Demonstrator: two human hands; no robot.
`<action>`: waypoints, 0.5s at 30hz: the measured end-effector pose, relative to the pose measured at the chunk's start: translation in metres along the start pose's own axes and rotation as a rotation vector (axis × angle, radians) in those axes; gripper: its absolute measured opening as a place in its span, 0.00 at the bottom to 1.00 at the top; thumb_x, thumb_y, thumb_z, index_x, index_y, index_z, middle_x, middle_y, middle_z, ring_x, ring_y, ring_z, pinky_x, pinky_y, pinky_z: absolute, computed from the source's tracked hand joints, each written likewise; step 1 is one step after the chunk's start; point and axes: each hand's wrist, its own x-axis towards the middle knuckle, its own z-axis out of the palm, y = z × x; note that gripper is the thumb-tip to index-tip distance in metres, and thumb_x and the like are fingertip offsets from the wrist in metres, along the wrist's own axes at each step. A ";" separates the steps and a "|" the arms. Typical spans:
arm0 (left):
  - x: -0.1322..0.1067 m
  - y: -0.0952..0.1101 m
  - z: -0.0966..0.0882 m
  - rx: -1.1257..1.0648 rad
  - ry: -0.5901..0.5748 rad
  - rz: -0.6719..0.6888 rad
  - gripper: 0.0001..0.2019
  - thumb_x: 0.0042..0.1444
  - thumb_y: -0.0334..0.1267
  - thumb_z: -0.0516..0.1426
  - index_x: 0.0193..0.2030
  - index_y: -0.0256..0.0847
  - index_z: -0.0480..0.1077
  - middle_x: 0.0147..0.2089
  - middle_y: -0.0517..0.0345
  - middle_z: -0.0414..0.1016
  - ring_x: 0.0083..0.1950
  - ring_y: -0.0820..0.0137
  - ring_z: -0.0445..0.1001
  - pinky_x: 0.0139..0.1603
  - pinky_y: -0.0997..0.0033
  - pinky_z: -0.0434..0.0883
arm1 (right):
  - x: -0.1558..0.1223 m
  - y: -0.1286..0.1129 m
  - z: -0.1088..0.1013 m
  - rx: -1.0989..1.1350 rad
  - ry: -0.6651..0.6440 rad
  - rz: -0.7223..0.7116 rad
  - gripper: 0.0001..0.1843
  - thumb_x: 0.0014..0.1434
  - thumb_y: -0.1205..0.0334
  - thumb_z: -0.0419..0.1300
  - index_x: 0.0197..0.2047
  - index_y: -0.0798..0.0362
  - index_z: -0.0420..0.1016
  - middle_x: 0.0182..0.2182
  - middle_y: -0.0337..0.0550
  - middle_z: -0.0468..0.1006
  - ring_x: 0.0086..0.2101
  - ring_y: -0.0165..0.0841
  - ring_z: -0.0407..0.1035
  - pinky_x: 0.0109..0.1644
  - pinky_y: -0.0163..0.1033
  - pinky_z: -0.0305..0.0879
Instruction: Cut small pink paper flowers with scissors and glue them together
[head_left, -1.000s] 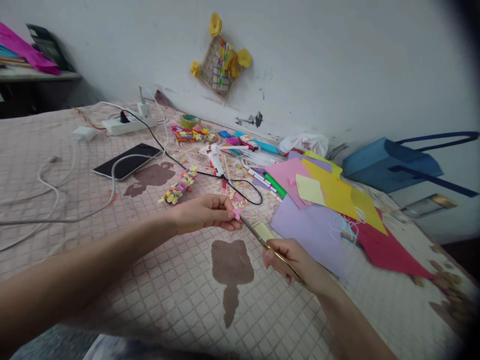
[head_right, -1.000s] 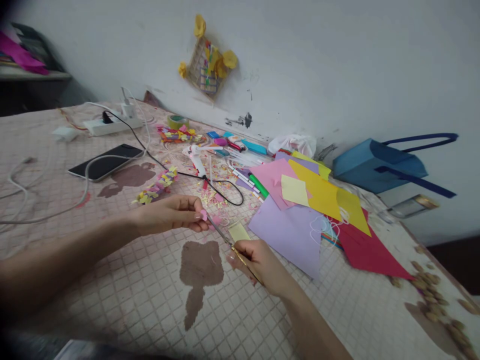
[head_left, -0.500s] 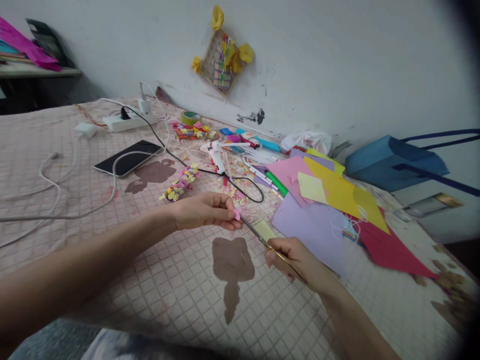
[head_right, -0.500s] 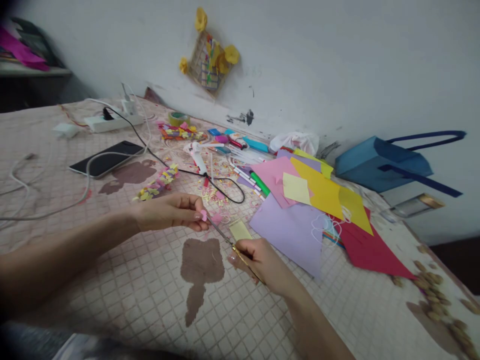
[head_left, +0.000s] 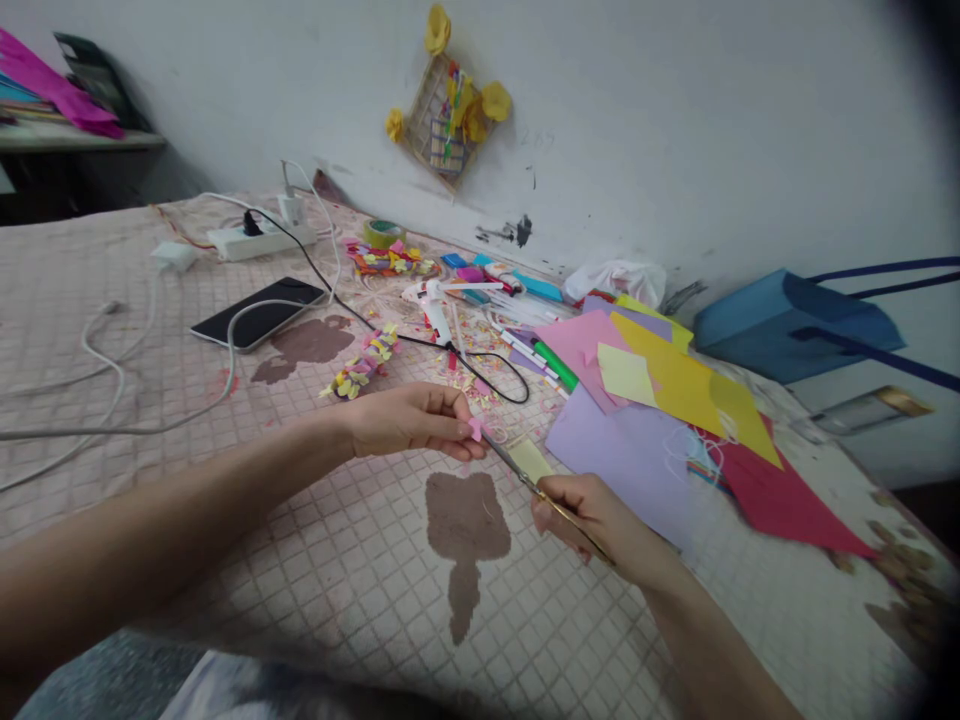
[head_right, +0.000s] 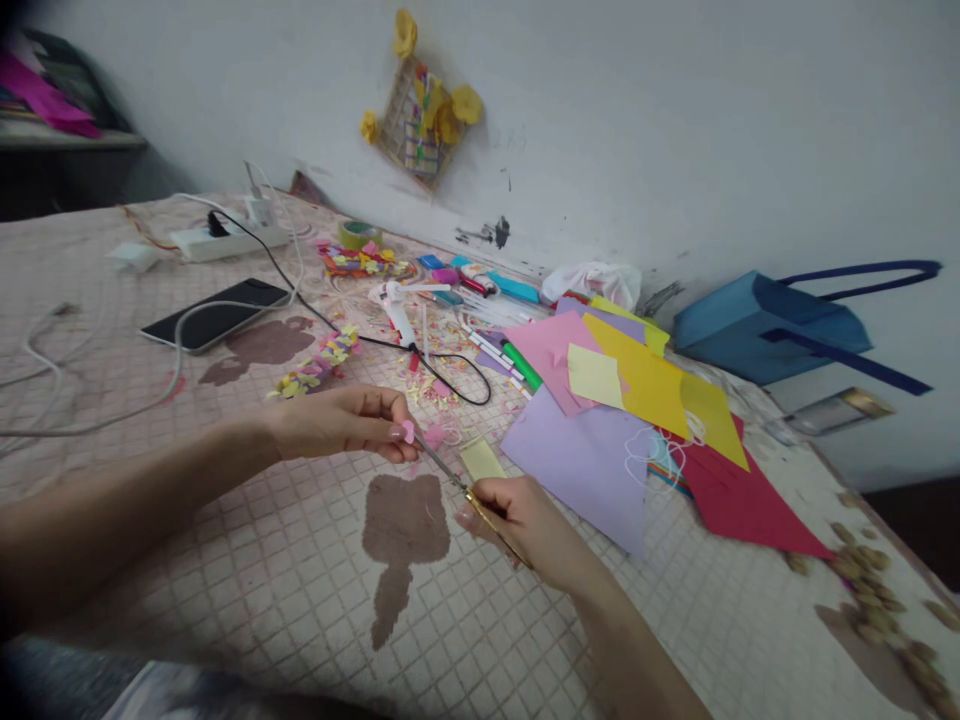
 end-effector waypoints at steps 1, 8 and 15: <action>0.000 0.000 0.000 0.004 -0.003 -0.002 0.05 0.50 0.31 0.59 0.31 0.34 0.66 0.34 0.55 0.77 0.37 0.74 0.76 0.42 0.73 0.70 | 0.000 0.000 0.000 -0.005 0.002 -0.004 0.24 0.55 0.41 0.50 0.21 0.53 0.58 0.15 0.31 0.52 0.16 0.23 0.48 0.17 0.29 0.43; -0.003 0.005 0.000 0.032 -0.033 -0.032 0.06 0.50 0.32 0.60 0.31 0.34 0.66 0.34 0.55 0.77 0.38 0.74 0.76 0.42 0.72 0.70 | -0.001 0.003 -0.001 -0.043 0.015 -0.022 0.24 0.55 0.44 0.52 0.19 0.53 0.54 0.15 0.31 0.51 0.17 0.24 0.47 0.18 0.30 0.41; -0.002 0.005 0.001 0.025 -0.005 -0.027 0.06 0.50 0.31 0.60 0.31 0.33 0.66 0.36 0.54 0.76 0.37 0.74 0.75 0.42 0.72 0.70 | 0.003 0.004 0.002 0.078 0.067 -0.031 0.21 0.53 0.44 0.54 0.25 0.55 0.64 0.16 0.31 0.54 0.17 0.23 0.48 0.18 0.30 0.43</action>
